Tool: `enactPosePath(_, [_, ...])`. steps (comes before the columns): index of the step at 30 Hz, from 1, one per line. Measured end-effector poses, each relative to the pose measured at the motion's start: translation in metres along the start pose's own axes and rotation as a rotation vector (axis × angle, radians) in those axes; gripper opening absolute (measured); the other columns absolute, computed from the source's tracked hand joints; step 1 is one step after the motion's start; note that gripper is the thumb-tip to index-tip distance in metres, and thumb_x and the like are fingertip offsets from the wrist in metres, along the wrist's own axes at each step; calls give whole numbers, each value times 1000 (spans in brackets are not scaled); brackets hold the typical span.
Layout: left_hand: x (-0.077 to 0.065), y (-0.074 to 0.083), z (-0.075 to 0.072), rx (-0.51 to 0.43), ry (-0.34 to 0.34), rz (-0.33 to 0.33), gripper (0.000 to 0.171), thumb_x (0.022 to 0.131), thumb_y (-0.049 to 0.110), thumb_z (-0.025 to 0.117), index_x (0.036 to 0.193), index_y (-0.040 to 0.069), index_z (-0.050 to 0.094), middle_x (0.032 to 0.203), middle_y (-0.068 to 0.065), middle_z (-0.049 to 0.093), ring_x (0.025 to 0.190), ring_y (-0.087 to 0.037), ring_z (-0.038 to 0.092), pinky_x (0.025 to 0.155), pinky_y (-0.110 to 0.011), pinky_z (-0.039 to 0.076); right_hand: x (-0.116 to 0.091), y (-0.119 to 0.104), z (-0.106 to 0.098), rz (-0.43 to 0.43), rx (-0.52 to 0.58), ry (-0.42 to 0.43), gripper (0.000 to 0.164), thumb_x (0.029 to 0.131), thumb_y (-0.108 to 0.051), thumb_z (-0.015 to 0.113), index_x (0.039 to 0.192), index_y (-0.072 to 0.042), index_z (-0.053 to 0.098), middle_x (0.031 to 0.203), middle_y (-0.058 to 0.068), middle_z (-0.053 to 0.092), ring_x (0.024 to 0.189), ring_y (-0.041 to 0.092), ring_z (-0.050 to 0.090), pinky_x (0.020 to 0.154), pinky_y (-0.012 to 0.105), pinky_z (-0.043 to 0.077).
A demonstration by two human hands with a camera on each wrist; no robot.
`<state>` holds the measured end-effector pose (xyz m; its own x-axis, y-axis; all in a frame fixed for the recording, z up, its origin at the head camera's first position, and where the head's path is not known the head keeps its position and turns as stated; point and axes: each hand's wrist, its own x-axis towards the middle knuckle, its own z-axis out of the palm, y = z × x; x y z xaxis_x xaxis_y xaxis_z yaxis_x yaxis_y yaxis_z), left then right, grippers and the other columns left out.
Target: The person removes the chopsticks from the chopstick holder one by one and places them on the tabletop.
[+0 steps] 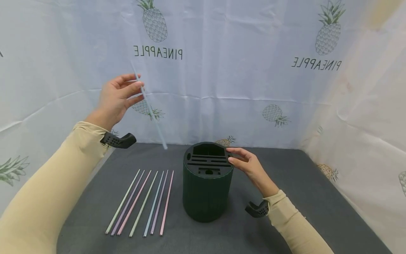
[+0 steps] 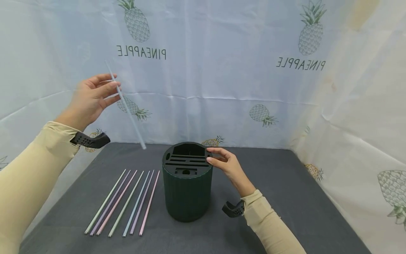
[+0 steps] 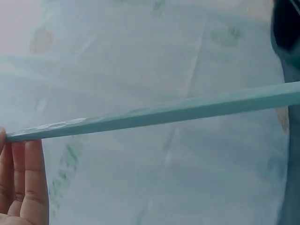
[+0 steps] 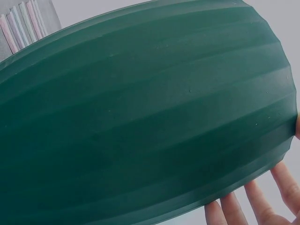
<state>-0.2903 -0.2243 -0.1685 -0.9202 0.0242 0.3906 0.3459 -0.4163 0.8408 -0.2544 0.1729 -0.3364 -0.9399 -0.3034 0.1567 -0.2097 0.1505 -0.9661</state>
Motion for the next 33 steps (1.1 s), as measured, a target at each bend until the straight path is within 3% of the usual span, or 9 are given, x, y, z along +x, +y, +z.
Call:
enactPosePath(4, [-11, -7, -47, 127, 45, -49, 20, 86, -1, 69, 104, 9, 66, 90, -3, 68, 82, -13, 68, 74, -25, 60, -1, 1, -1, -1, 4, -2, 47, 93, -29, 66, 136, -15, 53, 147, 2, 42, 133, 27, 45, 110, 53, 39])
enactPosePath(10, [-34, -43, -118, 443, 41, -203, 16, 92, 10, 66, 103, 21, 64, 93, 13, 67, 85, 0, 66, 76, -18, 58, -1, 3, -2, -4, 4, -3, 47, 94, -27, 65, 137, -14, 52, 148, 2, 41, 133, 27, 44, 109, 53, 39])
enactPosePath(13, [-49, -65, -144, 638, 18, -286, 19, 94, 16, 64, 113, 16, 60, 93, 21, 64, 84, 5, 64, 76, -18, 57, -1, 2, -2, -3, 2, -4, 47, 94, -28, 65, 137, -15, 52, 149, 2, 41, 134, 27, 43, 110, 53, 38])
enactPosePath(15, [-59, -80, -157, 753, 1, -339, 30, 96, 20, 63, 123, 9, 56, 91, 24, 62, 83, 7, 63, 78, -20, 58, -1, 2, -2, -1, 2, -5, 47, 94, -29, 65, 137, -15, 52, 149, 2, 41, 135, 27, 43, 110, 53, 38])
enactPosePath(18, [-73, -100, -173, 817, -27, -405, 46, 96, 19, 62, 132, -6, 50, 92, 20, 64, 82, 5, 63, 80, -26, 59, -1, 2, -2, -1, 5, -6, 47, 94, -28, 65, 137, -15, 52, 149, 2, 41, 135, 27, 43, 111, 53, 38])
enactPosePath(21, [-84, -116, -185, 835, -44, -450, 49, 96, 15, 62, 133, -14, 47, 98, 9, 69, 84, 2, 64, 80, -31, 60, -1, 3, -2, 0, 11, -7, 47, 94, -28, 65, 137, -14, 52, 149, 2, 41, 135, 27, 43, 111, 53, 37])
enactPosePath(26, [-94, -135, -196, 836, -26, -523, 47, 94, 10, 64, 130, -17, 49, 104, -6, 71, 87, -6, 66, 76, -31, 60, -1, 2, -2, 3, 15, -6, 47, 93, -28, 65, 137, -14, 53, 148, 1, 42, 134, 26, 44, 110, 52, 38])
enactPosePath(33, [-100, -151, -198, 835, 4, -612, 47, 92, 6, 64, 129, -19, 48, 96, -5, 71, 83, -9, 65, 70, -27, 60, 0, 0, -1, -3, 20, -13, 48, 93, -28, 65, 137, -14, 52, 149, 2, 41, 134, 27, 44, 111, 53, 37])
